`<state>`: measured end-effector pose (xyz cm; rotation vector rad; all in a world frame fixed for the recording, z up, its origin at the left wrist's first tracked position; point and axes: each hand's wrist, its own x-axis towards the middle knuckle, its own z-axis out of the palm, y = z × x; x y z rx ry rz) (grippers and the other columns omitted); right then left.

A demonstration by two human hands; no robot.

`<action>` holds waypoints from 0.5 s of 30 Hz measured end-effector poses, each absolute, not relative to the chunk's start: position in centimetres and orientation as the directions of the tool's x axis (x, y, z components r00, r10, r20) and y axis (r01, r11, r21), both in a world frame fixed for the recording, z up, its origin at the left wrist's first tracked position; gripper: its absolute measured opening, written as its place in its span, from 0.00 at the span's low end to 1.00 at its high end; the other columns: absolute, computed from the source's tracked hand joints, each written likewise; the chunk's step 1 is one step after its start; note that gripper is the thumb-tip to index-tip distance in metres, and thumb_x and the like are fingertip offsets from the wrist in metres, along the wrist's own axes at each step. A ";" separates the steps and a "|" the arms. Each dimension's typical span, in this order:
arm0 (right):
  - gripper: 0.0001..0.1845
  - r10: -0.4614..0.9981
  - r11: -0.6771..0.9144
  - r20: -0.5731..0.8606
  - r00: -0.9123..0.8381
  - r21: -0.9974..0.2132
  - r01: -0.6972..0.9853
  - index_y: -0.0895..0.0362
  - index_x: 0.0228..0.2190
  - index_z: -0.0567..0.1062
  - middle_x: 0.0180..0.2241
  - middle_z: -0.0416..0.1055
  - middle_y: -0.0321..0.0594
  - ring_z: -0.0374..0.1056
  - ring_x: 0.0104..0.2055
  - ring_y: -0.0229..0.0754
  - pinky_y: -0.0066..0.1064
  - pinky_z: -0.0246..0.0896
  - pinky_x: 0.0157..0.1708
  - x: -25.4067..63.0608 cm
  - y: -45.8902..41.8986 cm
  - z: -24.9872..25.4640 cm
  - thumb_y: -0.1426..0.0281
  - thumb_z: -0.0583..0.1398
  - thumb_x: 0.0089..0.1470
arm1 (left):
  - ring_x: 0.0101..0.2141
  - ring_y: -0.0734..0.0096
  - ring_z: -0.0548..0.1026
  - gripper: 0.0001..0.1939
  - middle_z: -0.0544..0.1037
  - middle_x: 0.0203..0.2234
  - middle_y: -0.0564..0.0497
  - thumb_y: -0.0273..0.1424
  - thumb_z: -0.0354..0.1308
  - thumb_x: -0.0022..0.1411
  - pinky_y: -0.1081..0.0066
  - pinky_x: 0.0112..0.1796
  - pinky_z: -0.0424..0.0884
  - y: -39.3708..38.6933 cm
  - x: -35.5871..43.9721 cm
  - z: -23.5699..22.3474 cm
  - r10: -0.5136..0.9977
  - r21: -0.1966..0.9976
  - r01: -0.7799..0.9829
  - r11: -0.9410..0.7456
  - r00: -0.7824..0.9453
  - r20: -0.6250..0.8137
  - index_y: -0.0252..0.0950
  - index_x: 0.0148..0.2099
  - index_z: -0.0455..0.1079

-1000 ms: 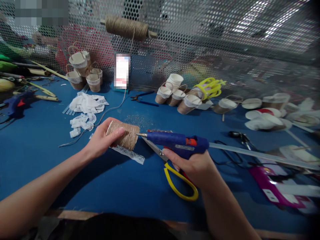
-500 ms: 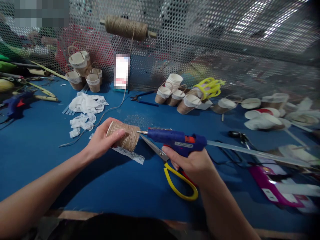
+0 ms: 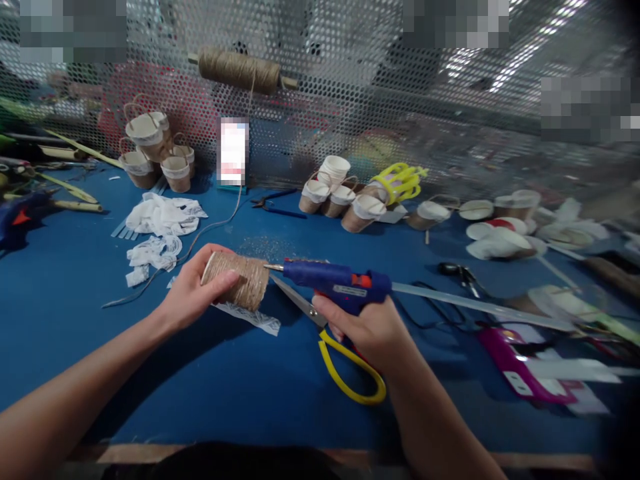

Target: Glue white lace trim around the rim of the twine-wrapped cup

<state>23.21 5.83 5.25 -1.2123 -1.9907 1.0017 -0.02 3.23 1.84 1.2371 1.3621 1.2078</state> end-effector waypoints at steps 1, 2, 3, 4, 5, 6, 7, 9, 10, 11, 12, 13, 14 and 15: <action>0.09 0.910 0.289 0.098 -0.404 -0.847 0.446 0.55 0.20 0.71 0.10 0.58 0.28 0.57 0.14 0.35 0.29 0.59 0.18 23.2 5.8 5.2 0.66 0.58 0.49 | 0.20 0.78 0.63 0.18 0.66 0.23 0.55 0.41 0.58 0.50 0.78 0.20 0.61 3.3 0.0 1.9 0.996 0.993 0.115 0.022 -0.094 -0.011 0.35 0.39 0.61; 0.07 0.912 0.274 0.091 -0.399 -0.859 0.432 0.55 0.22 0.71 0.10 0.59 0.27 0.57 0.14 0.35 0.29 0.59 0.18 23.1 5.8 5.2 0.66 0.59 0.48 | 0.20 0.78 0.63 0.18 0.66 0.22 0.56 0.41 0.58 0.50 0.77 0.20 0.61 3.3 0.0 1.9 0.995 0.993 0.113 0.024 -0.096 -0.013 0.35 0.39 0.61; 0.06 0.916 0.256 0.081 -0.393 -0.872 0.418 0.56 0.24 0.71 0.11 0.59 0.27 0.57 0.14 0.34 0.29 0.58 0.18 23.1 5.8 5.1 0.66 0.59 0.48 | 0.19 0.78 0.62 0.18 0.66 0.21 0.56 0.41 0.57 0.50 0.77 0.20 0.60 3.3 0.0 1.9 0.995 0.994 0.106 0.026 -0.094 -0.016 0.35 0.39 0.61; 0.06 0.919 0.238 0.069 -0.388 -0.883 0.406 0.56 0.25 0.71 0.11 0.60 0.27 0.56 0.14 0.34 0.29 0.58 0.17 23.2 5.8 5.0 0.66 0.59 0.48 | 0.19 0.78 0.62 0.18 0.66 0.21 0.56 0.41 0.57 0.50 0.77 0.20 0.60 3.3 0.0 1.9 0.996 0.995 0.100 0.030 -0.090 -0.021 0.35 0.40 0.61; 0.07 0.921 0.221 0.057 -0.384 -0.891 0.397 0.57 0.25 0.71 0.12 0.60 0.27 0.56 0.14 0.33 0.29 0.57 0.17 23.2 5.9 4.9 0.66 0.60 0.48 | 0.19 0.78 0.63 0.18 0.66 0.21 0.56 0.41 0.57 0.50 0.77 0.20 0.61 3.3 0.0 1.9 0.996 0.995 0.095 0.032 -0.088 -0.024 0.35 0.40 0.61; 0.07 0.922 0.206 0.045 -0.384 -0.898 0.390 0.57 0.26 0.71 0.12 0.60 0.28 0.57 0.15 0.33 0.28 0.57 0.17 23.3 5.9 4.8 0.66 0.60 0.48 | 0.19 0.78 0.63 0.18 0.67 0.21 0.56 0.41 0.57 0.50 0.77 0.20 0.61 3.3 0.0 1.9 0.996 0.995 0.096 0.033 -0.089 -0.024 0.35 0.40 0.61; 0.07 0.921 0.195 0.036 -0.388 -0.904 0.381 0.58 0.26 0.71 0.12 0.60 0.28 0.57 0.15 0.33 0.28 0.57 0.17 23.3 5.9 4.7 0.66 0.60 0.48 | 0.19 0.77 0.63 0.18 0.68 0.21 0.55 0.41 0.57 0.50 0.77 0.20 0.61 3.3 0.0 1.9 0.996 0.994 0.102 0.033 -0.091 -0.023 0.35 0.40 0.60; 0.08 0.914 0.179 0.019 -0.405 -0.915 0.360 0.58 0.27 0.71 0.13 0.61 0.29 0.58 0.15 0.33 0.28 0.58 0.17 23.5 5.9 4.5 0.65 0.60 0.48 | 0.19 0.77 0.64 0.18 0.68 0.22 0.54 0.41 0.57 0.51 0.77 0.20 0.61 3.4 0.0 1.8 0.995 0.992 0.119 0.030 -0.097 -0.019 0.35 0.40 0.60; 0.09 0.911 0.169 0.012 -0.412 -0.922 0.347 0.58 0.28 0.72 0.14 0.61 0.29 0.58 0.15 0.33 0.28 0.58 0.17 23.5 5.9 4.4 0.65 0.60 0.48 | 0.20 0.77 0.64 0.19 0.68 0.22 0.55 0.41 0.57 0.51 0.77 0.20 0.61 3.4 -0.1 1.7 0.995 0.992 0.124 0.028 -0.098 -0.016 0.35 0.40 0.60; 0.09 0.909 0.157 0.003 -0.416 -0.929 0.336 0.59 0.29 0.72 0.14 0.62 0.30 0.58 0.15 0.32 0.27 0.57 0.16 23.5 5.9 4.4 0.64 0.60 0.48 | 0.20 0.77 0.64 0.19 0.68 0.22 0.55 0.42 0.57 0.51 0.77 0.20 0.61 3.4 -0.1 1.7 0.995 0.992 0.127 0.026 -0.097 -0.014 0.35 0.41 0.60; 0.10 0.910 0.146 -0.003 -0.414 -0.933 0.328 0.59 0.29 0.73 0.15 0.62 0.30 0.57 0.15 0.32 0.27 0.57 0.16 23.5 5.8 4.3 0.64 0.60 0.48 | 0.20 0.77 0.63 0.19 0.67 0.22 0.55 0.42 0.57 0.51 0.76 0.21 0.61 3.4 -0.1 1.6 0.995 0.991 0.129 0.025 -0.095 -0.013 0.35 0.41 0.60; 0.10 0.911 0.138 -0.009 -0.412 -0.936 0.325 0.59 0.29 0.73 0.15 0.62 0.31 0.57 0.15 0.31 0.26 0.57 0.16 23.5 5.8 4.4 0.64 0.60 0.48 | 0.20 0.78 0.63 0.19 0.67 0.22 0.56 0.42 0.56 0.52 0.76 0.21 0.61 3.5 -0.2 1.5 0.996 0.991 0.130 0.023 -0.091 -0.011 0.35 0.41 0.60; 0.11 0.914 0.133 -0.011 -0.406 -0.937 0.324 0.59 0.29 0.73 0.15 0.62 0.31 0.57 0.15 0.31 0.26 0.57 0.16 23.5 5.8 4.4 0.64 0.60 0.48 | 0.20 0.78 0.63 0.20 0.66 0.21 0.56 0.42 0.56 0.52 0.76 0.21 0.61 3.5 -0.2 1.4 0.996 0.992 0.127 0.020 -0.087 -0.009 0.35 0.42 0.60; 0.11 0.917 0.133 -0.009 -0.399 -0.936 0.326 0.59 0.28 0.73 0.15 0.62 0.31 0.57 0.15 0.31 0.26 0.58 0.16 23.4 5.8 4.5 0.64 0.60 0.47 | 0.20 0.78 0.63 0.20 0.66 0.21 0.57 0.42 0.56 0.52 0.76 0.21 0.61 3.5 -0.2 1.4 0.997 0.992 0.123 0.016 -0.083 -0.006 0.35 0.42 0.59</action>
